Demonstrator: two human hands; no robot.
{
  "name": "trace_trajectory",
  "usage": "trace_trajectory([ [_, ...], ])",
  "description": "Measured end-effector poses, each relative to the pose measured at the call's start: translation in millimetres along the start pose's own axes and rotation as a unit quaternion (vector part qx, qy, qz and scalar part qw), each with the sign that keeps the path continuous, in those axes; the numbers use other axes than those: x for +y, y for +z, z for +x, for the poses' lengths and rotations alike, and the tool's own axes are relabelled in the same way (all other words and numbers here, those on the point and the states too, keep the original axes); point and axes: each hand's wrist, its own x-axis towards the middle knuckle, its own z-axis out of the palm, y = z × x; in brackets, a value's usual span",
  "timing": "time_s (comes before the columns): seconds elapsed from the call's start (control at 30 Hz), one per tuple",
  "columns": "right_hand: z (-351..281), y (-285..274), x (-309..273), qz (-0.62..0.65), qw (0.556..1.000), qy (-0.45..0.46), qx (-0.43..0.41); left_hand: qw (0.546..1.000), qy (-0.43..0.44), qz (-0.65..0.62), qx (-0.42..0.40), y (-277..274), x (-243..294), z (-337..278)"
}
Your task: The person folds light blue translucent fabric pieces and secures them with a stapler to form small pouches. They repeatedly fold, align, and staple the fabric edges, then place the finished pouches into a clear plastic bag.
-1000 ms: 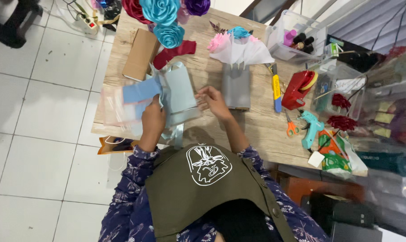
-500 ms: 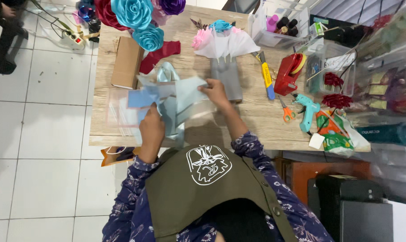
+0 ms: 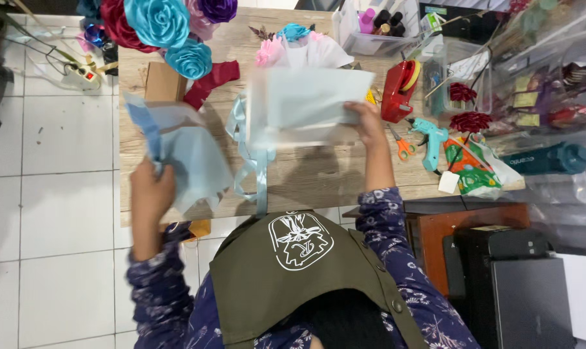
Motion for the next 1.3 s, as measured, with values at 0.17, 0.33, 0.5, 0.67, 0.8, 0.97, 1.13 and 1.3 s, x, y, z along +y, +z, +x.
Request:
trace_trajectory([
  [0.17, 6, -54, -18, 0.058, 0.997, -0.034, 0.039, 0.988, -0.006, -0.15, -0.024, -41, 27, -23],
  [0.33, -1, -72, -26, 0.092, 0.993, -0.049, 0.057, 0.996, 0.086, 0.014, 0.026, -41, 84, -50],
  [0.5, -6, -78, -10, 0.131, 0.986, -0.055, 0.088, 0.902, 0.318, 0.275, 0.1, 48, 166, -61],
  [0.67, -16, -93, 27, 0.163, 0.983, -0.05, 0.061, 0.818, 0.335, 0.459, 0.091, 189, 57, -33],
  [0.8, -11, -120, 66, 0.176, 0.982, -0.048, 0.051, 0.907, 0.079, 0.328, -0.253, 240, 15, -13],
  [0.97, -17, -140, 84, 0.175, 0.983, 0.017, 0.057, 0.908, -0.069, 0.24, -0.336, 185, 130, 3],
  [1.13, -59, -113, 43, 0.22, 0.973, 0.048, 0.04, 0.969, 0.023, -0.075, -0.234, 230, 200, -5],
  [1.3, -94, -106, 36, 0.246, 0.966, 0.074, -0.025, 0.94, -0.037, -0.154, -0.302, 271, 251, -31],
])
